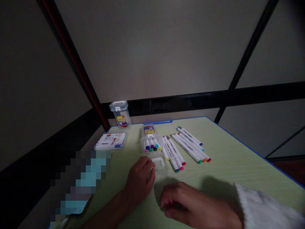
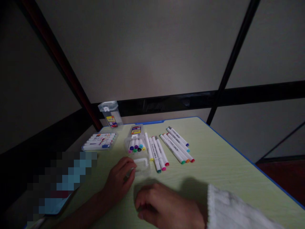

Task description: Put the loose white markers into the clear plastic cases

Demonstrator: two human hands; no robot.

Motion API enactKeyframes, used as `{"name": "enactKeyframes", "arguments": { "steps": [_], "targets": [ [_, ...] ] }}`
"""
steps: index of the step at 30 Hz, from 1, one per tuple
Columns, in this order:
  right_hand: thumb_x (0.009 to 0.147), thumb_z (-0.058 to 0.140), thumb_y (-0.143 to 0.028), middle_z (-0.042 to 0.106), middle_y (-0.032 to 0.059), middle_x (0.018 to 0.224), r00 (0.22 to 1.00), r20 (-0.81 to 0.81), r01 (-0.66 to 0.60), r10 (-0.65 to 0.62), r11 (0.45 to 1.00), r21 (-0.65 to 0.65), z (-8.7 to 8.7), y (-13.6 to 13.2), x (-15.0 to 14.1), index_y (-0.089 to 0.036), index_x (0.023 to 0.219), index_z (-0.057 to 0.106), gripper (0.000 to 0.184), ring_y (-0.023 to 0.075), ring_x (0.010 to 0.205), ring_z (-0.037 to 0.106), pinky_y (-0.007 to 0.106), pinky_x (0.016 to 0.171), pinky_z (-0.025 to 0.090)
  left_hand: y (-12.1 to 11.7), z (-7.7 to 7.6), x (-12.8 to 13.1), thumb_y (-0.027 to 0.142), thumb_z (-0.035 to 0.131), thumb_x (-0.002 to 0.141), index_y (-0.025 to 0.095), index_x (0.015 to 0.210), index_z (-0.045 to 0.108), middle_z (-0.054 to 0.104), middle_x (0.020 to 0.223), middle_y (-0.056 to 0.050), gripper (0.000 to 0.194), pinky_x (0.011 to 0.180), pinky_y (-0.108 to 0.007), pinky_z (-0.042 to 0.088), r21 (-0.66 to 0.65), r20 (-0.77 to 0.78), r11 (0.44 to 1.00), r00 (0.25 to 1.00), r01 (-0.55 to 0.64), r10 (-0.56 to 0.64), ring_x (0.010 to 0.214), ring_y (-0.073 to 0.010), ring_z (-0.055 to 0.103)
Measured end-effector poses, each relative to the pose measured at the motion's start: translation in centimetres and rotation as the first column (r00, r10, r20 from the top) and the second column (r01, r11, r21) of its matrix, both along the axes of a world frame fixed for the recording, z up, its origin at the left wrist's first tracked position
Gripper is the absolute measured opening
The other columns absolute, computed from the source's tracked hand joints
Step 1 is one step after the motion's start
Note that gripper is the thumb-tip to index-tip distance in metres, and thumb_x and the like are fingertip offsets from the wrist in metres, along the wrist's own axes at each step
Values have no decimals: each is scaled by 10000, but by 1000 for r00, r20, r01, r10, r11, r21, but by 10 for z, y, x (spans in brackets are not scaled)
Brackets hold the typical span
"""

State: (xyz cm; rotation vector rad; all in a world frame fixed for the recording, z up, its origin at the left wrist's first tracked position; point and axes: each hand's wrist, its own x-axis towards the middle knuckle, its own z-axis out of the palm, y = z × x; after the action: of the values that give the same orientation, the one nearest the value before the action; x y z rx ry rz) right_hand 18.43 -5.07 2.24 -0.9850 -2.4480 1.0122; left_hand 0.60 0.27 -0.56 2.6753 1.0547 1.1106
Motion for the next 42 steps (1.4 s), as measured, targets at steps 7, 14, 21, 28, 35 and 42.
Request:
{"name": "enactKeyframes", "arguments": {
  "steps": [7,14,21,28,35,42],
  "targets": [
    [766,556,-105,662,67,826,1000,-7,-6,6,1000,-17,0,-1,1,-139,844,645,123,169,761,584,271,703,464,-1,-2,0,90,402,813,171,749,538,545,713,-33,171,617,-266,459,-21,-36,999,999,-32,31,665,-158,530],
    [776,549,-106,654,65,821,1000,-11,-2,2,1000,-6,-3,-1,2,-136,857,638,123,166,758,578,271,693,465,0,-1,1,96,402,811,170,745,555,543,682,-29,182,576,-250,448,4,-40,999,998,-45,45,624,-153,531],
    [792,551,-131,662,56,853,1000,-6,-28,29,999,37,-9,1,3,-155,883,632,124,167,792,585,265,713,462,0,-2,1,86,402,807,164,750,556,565,705,-41,182,594,-256,461,4,-35,999,998,-44,44,651,-160,547],
    [870,443,-149,658,52,810,992,92,-99,81,970,223,-3,2,1,-158,871,621,178,155,743,594,246,663,456,0,-1,2,89,394,809,177,739,548,555,691,-28,191,585,-245,456,19,-40,998,998,-54,55,636,-149,545],
    [896,351,-142,640,48,717,952,283,-261,120,802,537,-7,6,4,-163,803,603,269,172,655,560,308,647,433,-1,0,2,88,399,805,177,730,544,541,674,-22,186,565,-236,441,8,-32,999,998,-54,54,618,-146,533],
    [897,354,-118,627,55,703,961,275,-151,-19,797,584,-5,10,7,-151,761,586,270,169,625,544,309,605,400,0,-2,2,90,401,811,171,727,541,539,673,-32,181,561,-242,438,-1,-39,999,998,-40,40,615,-154,534]
  ]
}}
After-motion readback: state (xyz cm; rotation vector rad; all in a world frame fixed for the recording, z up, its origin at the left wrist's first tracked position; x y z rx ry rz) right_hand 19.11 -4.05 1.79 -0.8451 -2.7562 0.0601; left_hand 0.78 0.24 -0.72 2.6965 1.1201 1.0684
